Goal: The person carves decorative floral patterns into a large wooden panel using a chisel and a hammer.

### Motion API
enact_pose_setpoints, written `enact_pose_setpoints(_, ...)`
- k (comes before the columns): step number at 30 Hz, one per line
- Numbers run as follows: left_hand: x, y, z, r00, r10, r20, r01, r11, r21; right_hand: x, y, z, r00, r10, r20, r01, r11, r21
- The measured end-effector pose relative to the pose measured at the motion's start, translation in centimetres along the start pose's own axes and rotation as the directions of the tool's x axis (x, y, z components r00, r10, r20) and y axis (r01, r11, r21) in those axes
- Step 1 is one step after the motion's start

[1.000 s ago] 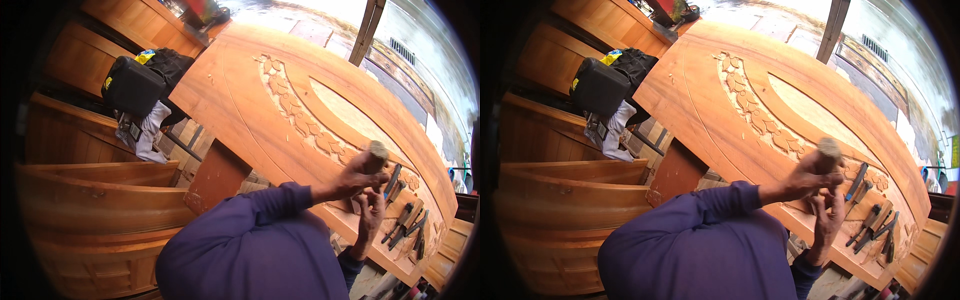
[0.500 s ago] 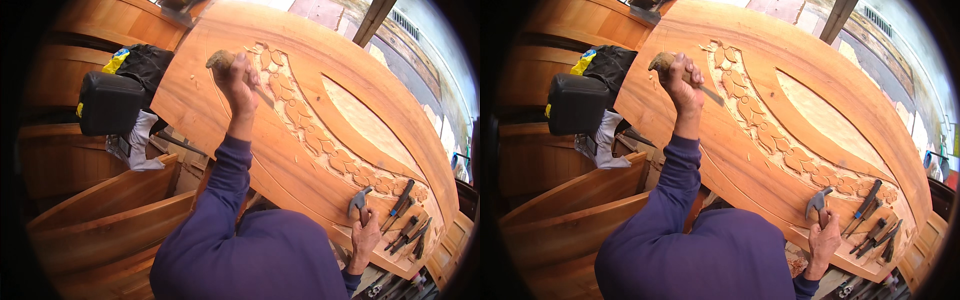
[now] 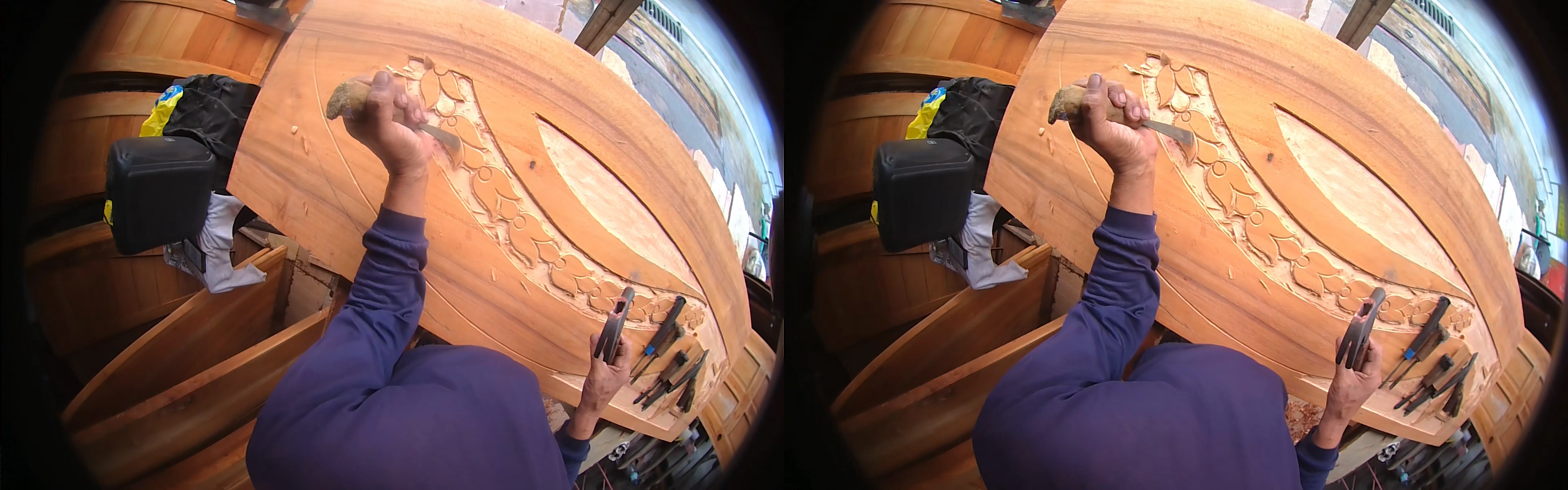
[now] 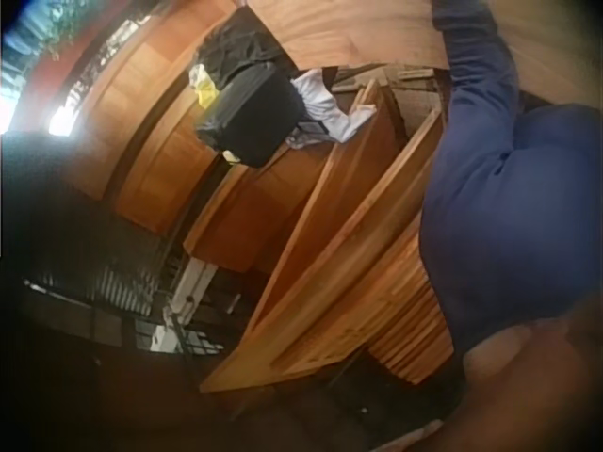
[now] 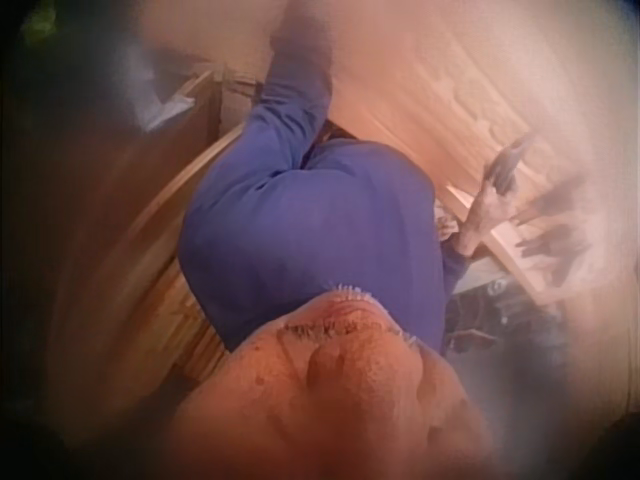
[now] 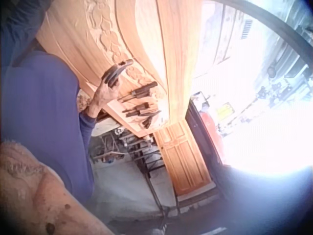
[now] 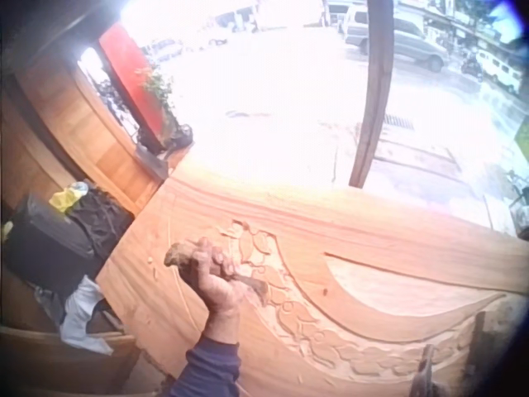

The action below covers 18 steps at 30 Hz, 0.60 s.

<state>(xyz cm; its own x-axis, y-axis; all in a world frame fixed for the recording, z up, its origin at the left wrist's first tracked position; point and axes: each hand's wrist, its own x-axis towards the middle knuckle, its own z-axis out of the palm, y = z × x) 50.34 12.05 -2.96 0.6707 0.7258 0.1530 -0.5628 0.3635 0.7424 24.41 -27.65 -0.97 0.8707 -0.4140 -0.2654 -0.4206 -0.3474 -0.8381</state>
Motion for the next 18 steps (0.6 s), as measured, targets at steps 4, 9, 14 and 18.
enact_pose_setpoints(4, 0.1, 0.1, -0.2, 0.999, -0.024, -0.038, 0.025, 1.000, 0.017, 1.6, -3.8, 1.7, 0.996, -0.087, -0.015, 0.087, 0.996, 0.020)
enact_pose_setpoints(9, 0.0, -0.1, -0.1, 0.996, -0.019, -0.086, 0.022, 0.999, 0.038, 3.9, -7.2, 2.7, 0.978, -0.211, 0.003, 0.210, 0.977, 0.034)
enact_pose_setpoints(14, -1.0, 0.2, 1.7, 0.999, 0.030, -0.044, -0.025, 0.993, 0.112, 5.7, -12.8, 5.2, 0.943, -0.329, -0.050, 0.332, 0.941, 0.072)
enact_pose_setpoints(18, -1.0, 0.3, 2.1, 1.000, 0.001, 0.005, -0.002, 0.986, 0.168, 9.1, -19.5, 5.8, 0.831, -0.520, 0.199, 0.518, 0.853, 0.066)
